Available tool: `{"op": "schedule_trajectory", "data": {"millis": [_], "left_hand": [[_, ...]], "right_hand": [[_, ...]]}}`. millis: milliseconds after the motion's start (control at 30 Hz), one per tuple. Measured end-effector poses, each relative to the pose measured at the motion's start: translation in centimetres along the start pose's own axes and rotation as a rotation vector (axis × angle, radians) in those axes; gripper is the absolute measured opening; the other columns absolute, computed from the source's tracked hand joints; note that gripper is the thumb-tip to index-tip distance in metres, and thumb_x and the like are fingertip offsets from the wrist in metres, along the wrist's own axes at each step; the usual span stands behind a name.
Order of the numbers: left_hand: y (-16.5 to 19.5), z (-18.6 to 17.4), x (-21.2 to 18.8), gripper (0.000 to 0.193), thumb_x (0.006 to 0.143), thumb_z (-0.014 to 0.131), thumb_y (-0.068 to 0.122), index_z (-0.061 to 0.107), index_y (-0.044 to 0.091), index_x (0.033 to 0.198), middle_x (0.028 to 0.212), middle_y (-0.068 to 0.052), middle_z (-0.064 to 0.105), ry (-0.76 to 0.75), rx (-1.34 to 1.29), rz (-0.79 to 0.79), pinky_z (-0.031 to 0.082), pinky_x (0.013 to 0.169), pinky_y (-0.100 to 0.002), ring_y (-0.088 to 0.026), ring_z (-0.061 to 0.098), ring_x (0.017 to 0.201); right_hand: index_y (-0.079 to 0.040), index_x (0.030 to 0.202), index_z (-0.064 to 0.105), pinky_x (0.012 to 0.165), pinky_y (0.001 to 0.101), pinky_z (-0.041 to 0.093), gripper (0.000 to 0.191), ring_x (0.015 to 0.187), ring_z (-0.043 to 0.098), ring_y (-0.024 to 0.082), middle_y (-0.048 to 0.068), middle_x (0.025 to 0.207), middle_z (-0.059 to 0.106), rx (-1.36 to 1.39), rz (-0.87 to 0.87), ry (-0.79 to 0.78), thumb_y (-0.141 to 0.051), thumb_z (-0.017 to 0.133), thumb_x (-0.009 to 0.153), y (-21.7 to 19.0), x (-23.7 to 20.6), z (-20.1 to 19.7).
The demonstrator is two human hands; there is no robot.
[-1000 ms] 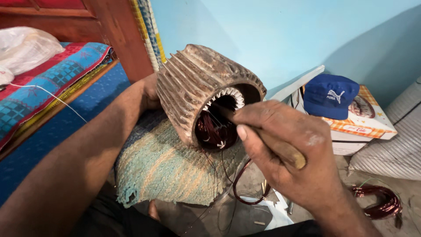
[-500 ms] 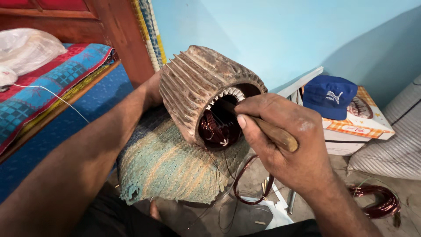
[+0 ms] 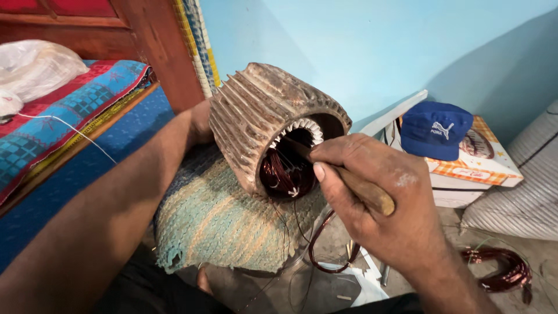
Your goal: The person winds copper wire into the slots of a motor stator, inserts white insulating paper between windings, and uses a wooden stick and hammer to pack and secure the coils.
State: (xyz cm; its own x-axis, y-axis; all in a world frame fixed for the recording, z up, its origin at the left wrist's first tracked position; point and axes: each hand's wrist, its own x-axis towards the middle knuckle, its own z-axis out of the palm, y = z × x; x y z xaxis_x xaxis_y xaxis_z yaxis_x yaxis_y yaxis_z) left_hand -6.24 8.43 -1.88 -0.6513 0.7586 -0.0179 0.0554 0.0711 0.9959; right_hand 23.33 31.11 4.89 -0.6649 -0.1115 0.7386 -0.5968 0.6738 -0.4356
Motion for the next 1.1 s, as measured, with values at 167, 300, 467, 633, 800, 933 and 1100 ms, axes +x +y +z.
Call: {"op": "schedule_trajectory", "data": {"millis": [167,300,467,633,800,933,1100], "left_hand": [[1.7,1.7,-0.7,0.051,0.092,0.061,0.019,0.055,0.015,0.142,0.137,-0.011,0.063,0.155,0.34,0.075,0.052,0.106,-0.045,-0.024,0.062,0.126],[2.3,1.8,-1.0,0.049,0.093,0.063,0.022,0.058,0.013,0.14,0.135,-0.012,0.066,0.139,0.346,0.06,0.052,0.106,-0.043,-0.024,0.064,0.123],[1.0,0.4,-0.3,0.043,0.093,0.067,0.026,0.068,-0.001,0.127,0.126,-0.02,0.071,0.057,-0.042,-0.167,0.057,0.1,-0.04,-0.027,0.07,0.113],[-0.6,-1.1,0.1,0.046,0.086,0.075,0.029,0.069,0.001,0.122,0.124,-0.015,0.074,0.001,-0.213,-0.183,0.057,0.102,-0.037,-0.023,0.07,0.115],[-0.8,-1.7,0.6,0.047,0.086,0.076,0.026,0.069,-0.002,0.122,0.126,-0.019,0.072,0.024,-0.146,-0.245,0.057,0.102,-0.038,-0.024,0.07,0.115],[-0.6,-1.1,0.7,0.049,0.083,0.077,0.027,0.07,-0.002,0.122,0.128,-0.02,0.073,0.098,-0.218,-0.273,0.056,0.105,-0.036,-0.024,0.07,0.118],[0.3,-0.6,-0.2,0.045,0.088,0.071,0.028,0.069,-0.001,0.122,0.128,-0.018,0.072,-0.017,-0.229,-0.235,0.053,0.106,-0.041,-0.026,0.067,0.119]], "right_hand": [[0.0,0.106,0.072,0.072,0.0306,0.058,0.012,0.084,0.075,0.019,0.011,0.095,0.075,-0.032,-0.016,0.028,-0.005,0.072,0.096,0.7,0.8,1.3],[-0.004,0.098,0.075,0.057,0.0272,0.055,0.006,0.068,0.07,0.013,0.005,0.082,0.074,0.004,0.109,0.009,-0.01,0.073,0.096,1.7,1.4,2.6],[-0.004,0.1,0.073,0.061,0.026,0.055,0.008,0.07,0.07,0.011,0.003,0.085,0.073,0.031,0.054,-0.005,-0.011,0.074,0.096,2.4,1.6,2.5],[-0.006,0.097,0.073,0.059,0.0279,0.056,0.006,0.068,0.07,0.013,0.004,0.083,0.074,0.025,0.035,-0.095,-0.011,0.072,0.095,2.5,2.2,1.6],[-0.005,0.099,0.071,0.065,0.0281,0.059,0.007,0.076,0.073,0.014,0.004,0.088,0.074,0.048,-0.032,-0.12,-0.011,0.072,0.096,1.9,2.5,1.5],[-0.006,0.097,0.073,0.058,0.0266,0.058,0.007,0.069,0.072,0.012,0.003,0.082,0.074,0.034,0.076,-0.136,-0.013,0.072,0.095,1.9,2.4,1.5],[-0.006,0.102,0.076,0.055,0.0251,0.053,0.01,0.065,0.066,0.009,0.002,0.08,0.074,0.081,0.144,-0.064,-0.012,0.072,0.095,2.0,1.8,1.6]]}}
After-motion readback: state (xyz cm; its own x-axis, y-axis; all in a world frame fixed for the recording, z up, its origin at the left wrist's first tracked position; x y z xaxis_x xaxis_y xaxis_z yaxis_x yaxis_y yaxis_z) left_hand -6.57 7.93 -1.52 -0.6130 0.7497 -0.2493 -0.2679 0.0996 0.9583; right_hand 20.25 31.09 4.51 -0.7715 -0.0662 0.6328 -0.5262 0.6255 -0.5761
